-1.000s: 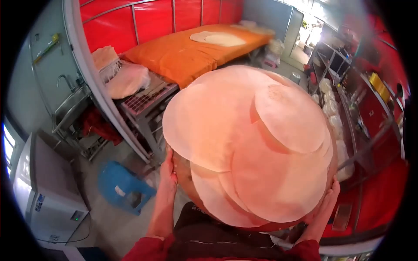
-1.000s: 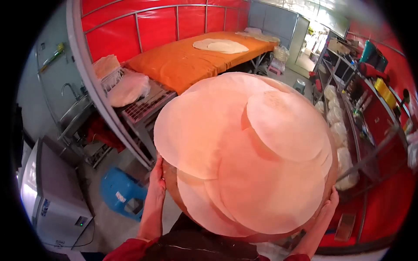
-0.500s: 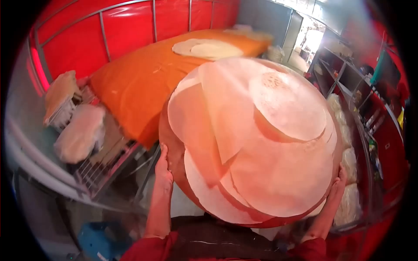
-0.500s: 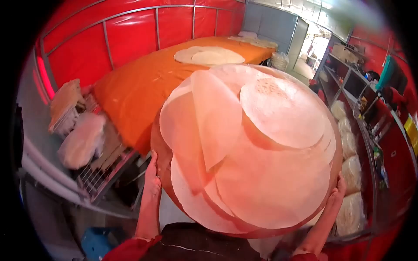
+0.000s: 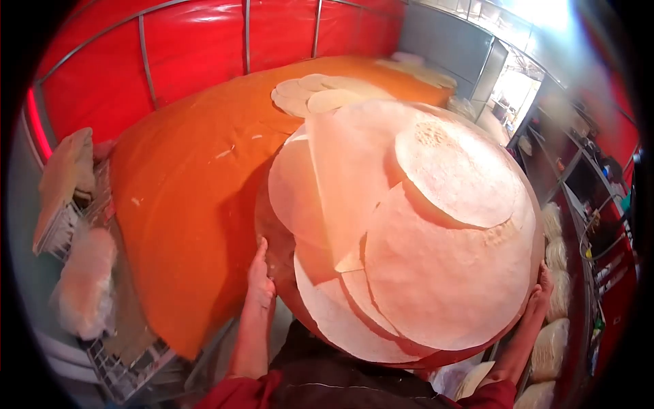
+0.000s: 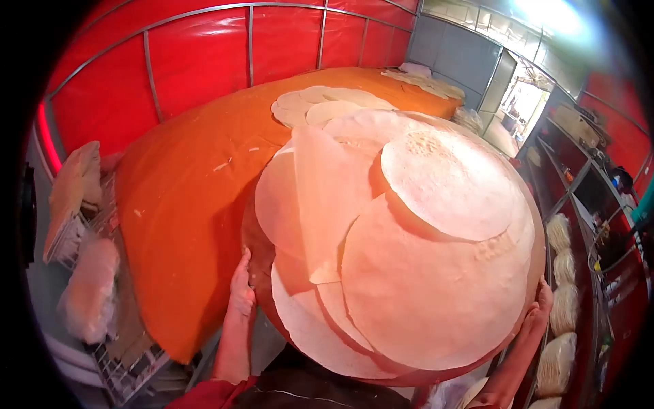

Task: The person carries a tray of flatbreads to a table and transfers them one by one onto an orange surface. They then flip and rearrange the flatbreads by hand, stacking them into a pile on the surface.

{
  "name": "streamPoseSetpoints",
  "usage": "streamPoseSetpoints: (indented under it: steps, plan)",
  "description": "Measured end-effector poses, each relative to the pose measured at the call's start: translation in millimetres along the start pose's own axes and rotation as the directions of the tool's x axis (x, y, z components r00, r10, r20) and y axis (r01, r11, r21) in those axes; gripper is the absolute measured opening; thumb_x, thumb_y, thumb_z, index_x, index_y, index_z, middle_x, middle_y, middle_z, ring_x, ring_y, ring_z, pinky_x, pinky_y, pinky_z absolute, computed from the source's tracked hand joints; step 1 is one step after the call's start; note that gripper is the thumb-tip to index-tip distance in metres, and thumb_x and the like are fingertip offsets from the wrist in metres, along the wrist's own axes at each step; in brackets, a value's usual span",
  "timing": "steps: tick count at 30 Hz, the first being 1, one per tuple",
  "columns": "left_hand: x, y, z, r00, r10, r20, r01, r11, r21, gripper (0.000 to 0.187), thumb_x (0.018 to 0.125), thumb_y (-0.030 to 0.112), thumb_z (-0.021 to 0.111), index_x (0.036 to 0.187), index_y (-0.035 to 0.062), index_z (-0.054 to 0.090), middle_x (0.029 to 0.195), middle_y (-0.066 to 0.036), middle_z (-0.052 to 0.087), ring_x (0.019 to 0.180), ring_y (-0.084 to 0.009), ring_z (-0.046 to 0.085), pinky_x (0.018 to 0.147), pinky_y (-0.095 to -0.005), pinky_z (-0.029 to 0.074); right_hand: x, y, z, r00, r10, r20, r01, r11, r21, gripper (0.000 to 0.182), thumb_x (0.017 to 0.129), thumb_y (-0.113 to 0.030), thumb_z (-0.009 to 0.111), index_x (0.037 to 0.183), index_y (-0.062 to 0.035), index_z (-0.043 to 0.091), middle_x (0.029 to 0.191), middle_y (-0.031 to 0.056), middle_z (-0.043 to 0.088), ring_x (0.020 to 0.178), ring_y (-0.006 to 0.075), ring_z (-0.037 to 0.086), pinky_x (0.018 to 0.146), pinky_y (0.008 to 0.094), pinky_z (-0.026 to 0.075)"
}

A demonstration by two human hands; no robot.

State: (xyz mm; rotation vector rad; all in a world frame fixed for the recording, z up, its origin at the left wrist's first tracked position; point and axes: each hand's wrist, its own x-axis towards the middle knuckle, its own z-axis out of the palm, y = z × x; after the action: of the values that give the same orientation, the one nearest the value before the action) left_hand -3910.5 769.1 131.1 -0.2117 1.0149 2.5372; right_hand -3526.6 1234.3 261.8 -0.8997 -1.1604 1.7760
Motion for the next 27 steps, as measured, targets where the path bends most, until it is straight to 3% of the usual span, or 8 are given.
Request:
streamPoseSetpoints:
  steps: [5, 6, 8, 11, 12, 13, 16, 27]
  plan:
    - [150.5, 46.9, 46.5, 0.998, -0.015, 0.055, 0.022, 0.989, -0.143, 0.036, 0.084, 0.024, 0.048, 0.116, 0.0086, 0.044, 0.114, -0.001, 0.049, 0.102, -0.016, 0.047, 0.085, -0.0302, 0.041, 145.5, 17.3, 90.6, 0.986, 0.066, 0.152, -0.065, 0.998, -0.014, 0.03, 0.083, -0.021, 0.045, 0.104, -0.0012, 0.053, 0.096, 0.0084, 0.059, 0.081, 0.0196, 0.058, 0.071, 0.0297, 0.048]
    - [218.5, 60.6, 54.3, 0.999, 0.04, 0.024, -0.037, 0.995, -0.092, 0.034, 0.085, 0.023, 0.048, 0.115, 0.0084, 0.045, 0.112, -0.002, 0.05, 0.099, -0.0164, 0.048, 0.084, -0.0299, 0.042, 174.6, 22.7, 140.8, 0.936, -0.205, 0.285, 0.282, 0.922, -0.265, 0.028, 0.082, -0.019, 0.044, 0.101, -0.0005, 0.053, 0.096, 0.0092, 0.058, 0.083, 0.0198, 0.057, 0.074, 0.0299, 0.046]
    - [333.7, 85.2, 82.7, 0.988, 0.151, 0.011, -0.15, 0.986, -0.071, 0.027, 0.084, 0.022, 0.048, 0.106, 0.0073, 0.05, 0.105, -0.004, 0.054, 0.092, -0.0167, 0.052, 0.079, -0.0285, 0.045, 224.5, 25.2, 235.1, 0.734, -0.525, 0.431, 0.603, 0.211, -0.77, 0.023, 0.082, -0.017, 0.041, 0.091, -0.0014, 0.056, 0.09, 0.0106, 0.057, 0.08, 0.0202, 0.054, 0.073, 0.0302, 0.042]
    - [511.1, 125.0, 51.8, 0.963, 0.197, 0.183, -0.225, 0.962, 0.152, 0.025, 0.083, 0.023, 0.048, 0.097, 0.0042, 0.055, 0.094, -0.008, 0.059, 0.083, -0.0188, 0.057, 0.076, -0.0294, 0.046, 325.0, 67.8, 286.1, 0.954, -0.17, 0.248, 0.231, 0.942, -0.243, 0.022, 0.083, -0.018, 0.045, 0.087, -0.0005, 0.057, 0.078, 0.0069, 0.058, 0.065, 0.0169, 0.054, 0.058, 0.0303, 0.043]
    - [461.7, 141.6, 66.2, 0.88, 0.161, 0.447, -0.242, 0.962, 0.129, 0.028, 0.08, 0.021, 0.051, 0.102, 0.0032, 0.054, 0.099, -0.009, 0.058, 0.086, -0.0199, 0.056, 0.078, -0.0315, 0.046, 345.7, 75.6, 297.8, 0.961, -0.029, 0.274, 0.028, 1.0, 0.008, 0.022, 0.083, -0.018, 0.046, 0.086, -0.0002, 0.057, 0.074, 0.0057, 0.059, 0.06, 0.0158, 0.054, 0.053, 0.0303, 0.043]
    - [418.9, 155.4, 72.1, 0.951, -0.127, 0.281, 0.073, 0.978, 0.195, 0.031, 0.08, 0.017, 0.052, 0.107, 0.0021, 0.051, 0.104, -0.01, 0.056, 0.092, -0.0207, 0.054, 0.082, -0.0326, 0.044, 335.2, 93.7, 284.3, 0.976, 0.0, 0.219, 0.023, 0.995, -0.1, 0.021, 0.081, -0.019, 0.05, 0.085, 0.0004, 0.058, 0.074, 0.0058, 0.059, 0.06, 0.0152, 0.055, 0.053, 0.0294, 0.044]
    - [342.5, 158.0, 73.3, 0.977, -0.064, 0.205, 0.017, 0.975, 0.222, 0.035, 0.079, 0.012, 0.052, 0.111, -0.0022, 0.047, 0.108, -0.013, 0.053, 0.099, -0.0236, 0.051, 0.088, -0.0341, 0.04, 271.6, 123.5, 239.5, 1.0, 0.008, -0.007, -0.011, 0.831, -0.556, 0.024, 0.076, -0.017, 0.057, 0.087, 0.0036, 0.058, 0.077, 0.0083, 0.06, 0.065, 0.0147, 0.059, 0.057, 0.0278, 0.048]
    - [47.4, 176.0, 107.0, 0.897, -0.022, 0.442, -0.213, 0.854, 0.474, 0.031, 0.076, 0.016, 0.051, 0.102, 0.0006, 0.052, 0.1, -0.01, 0.056, 0.09, -0.0202, 0.052, 0.082, -0.0307, 0.042, -117.9, 87.5, 106.4, 0.943, -0.021, -0.331, 0.077, 0.985, 0.156, 0.019, 0.064, -0.026, 0.057, 0.069, -0.0077, 0.054, 0.068, 0.0024, 0.052, 0.057, 0.0118, 0.05, 0.053, 0.0267, 0.042]
